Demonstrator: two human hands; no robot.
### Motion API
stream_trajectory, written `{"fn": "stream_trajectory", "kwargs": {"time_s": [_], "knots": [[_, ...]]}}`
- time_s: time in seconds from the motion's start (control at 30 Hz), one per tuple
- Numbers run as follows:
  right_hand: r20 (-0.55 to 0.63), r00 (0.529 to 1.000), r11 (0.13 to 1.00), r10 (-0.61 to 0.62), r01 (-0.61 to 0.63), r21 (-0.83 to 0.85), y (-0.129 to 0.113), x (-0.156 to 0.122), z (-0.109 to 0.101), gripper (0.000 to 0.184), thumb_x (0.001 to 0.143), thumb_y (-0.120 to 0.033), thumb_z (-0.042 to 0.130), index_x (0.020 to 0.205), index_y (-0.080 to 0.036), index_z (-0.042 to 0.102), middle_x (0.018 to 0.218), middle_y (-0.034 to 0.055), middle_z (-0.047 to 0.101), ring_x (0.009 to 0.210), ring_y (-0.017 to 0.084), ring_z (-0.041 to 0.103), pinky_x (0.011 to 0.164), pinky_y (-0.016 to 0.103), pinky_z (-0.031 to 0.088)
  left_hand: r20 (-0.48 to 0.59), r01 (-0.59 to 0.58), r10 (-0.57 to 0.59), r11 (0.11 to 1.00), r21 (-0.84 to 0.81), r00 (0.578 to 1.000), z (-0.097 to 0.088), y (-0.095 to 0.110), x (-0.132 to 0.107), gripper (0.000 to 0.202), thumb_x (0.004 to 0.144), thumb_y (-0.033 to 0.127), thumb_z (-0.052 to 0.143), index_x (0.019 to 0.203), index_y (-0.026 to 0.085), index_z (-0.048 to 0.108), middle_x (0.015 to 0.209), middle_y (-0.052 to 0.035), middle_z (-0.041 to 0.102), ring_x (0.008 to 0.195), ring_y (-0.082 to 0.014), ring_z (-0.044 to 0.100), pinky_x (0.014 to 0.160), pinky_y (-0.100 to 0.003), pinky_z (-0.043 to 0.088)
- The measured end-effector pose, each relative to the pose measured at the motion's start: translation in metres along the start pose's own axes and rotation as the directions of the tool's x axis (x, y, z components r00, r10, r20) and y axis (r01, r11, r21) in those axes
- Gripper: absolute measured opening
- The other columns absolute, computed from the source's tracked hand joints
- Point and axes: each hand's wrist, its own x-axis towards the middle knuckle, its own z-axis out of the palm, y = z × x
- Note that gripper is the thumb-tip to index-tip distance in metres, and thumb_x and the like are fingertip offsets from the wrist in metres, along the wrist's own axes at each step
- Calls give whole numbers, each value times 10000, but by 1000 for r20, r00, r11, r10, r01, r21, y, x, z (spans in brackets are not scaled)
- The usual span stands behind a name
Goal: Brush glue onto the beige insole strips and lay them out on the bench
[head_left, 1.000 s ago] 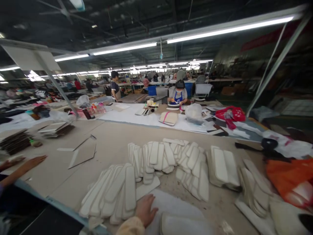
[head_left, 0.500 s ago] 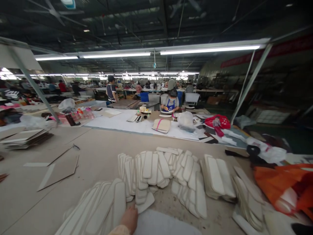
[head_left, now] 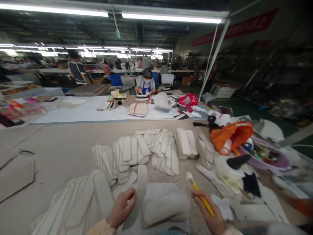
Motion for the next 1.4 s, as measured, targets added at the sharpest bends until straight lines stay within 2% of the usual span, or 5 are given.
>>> {"fn": "stream_trajectory", "kwargs": {"time_s": [0.2, 0.47, 0.77, 1.03, 1.4], "knots": [[190, 975, 903, 112, -180, 391, -20, 12, 24, 264, 813, -390, 608, 950, -260, 423, 1169, 70, 594, 946, 202, 628, 809, 349, 519, 414, -43, 117, 982, -185, 903, 42, 68, 9, 222, 855, 264, 384, 674, 182, 481, 599, 42, 418, 575, -100, 366, 543, -226, 278], [106, 987, 986, 117, -128, 108, 1, -17, 12, 260, 769, -433, 625, 755, -230, 463, 698, -16, 541, 598, 150, 516, 535, 246, 426, 578, 369, -85, 841, -396, 812, 66, 45, -29, 330, 774, 465, 544, 755, 141, 604, 622, 31, 466, 600, -102, 400, 541, -214, 309], [68, 998, 969, -8, 24, -247, 37, -1, 15, 317, 828, -523, 492, 728, -223, 471, 607, -25, 509, 517, 138, 491, 523, 243, 405, 198, 648, -642, 604, -464, 741, 101, -4, -55, 320, 618, 470, 606, 723, 173, 550, 642, 9, 558, 615, -150, 555, 545, -256, 464], [132, 987, 894, -93, 141, -426, 61, 30, 29, 280, 841, -480, 453, 729, -226, 485, 587, -43, 523, 500, 121, 504, 516, 219, 383, -57, 653, -681, 719, -237, 730, 115, -15, -33, 350, 724, 242, 568, 1057, 152, 514, 612, 38, 597, 619, -142, 597, 604, -237, 407], [150, 988, 873, -43, 110, -475, 72, 32, 36, 268, 839, -470, 447, 738, -231, 512, 590, -32, 536, 523, 143, 513, 541, 243, 386, -40, 667, -669, 744, -47, 742, 115, -10, -27, 310, 748, 224, 562, 1050, 154, 551, 638, 27, 629, 658, -145, 603, 602, -236, 354]]}}
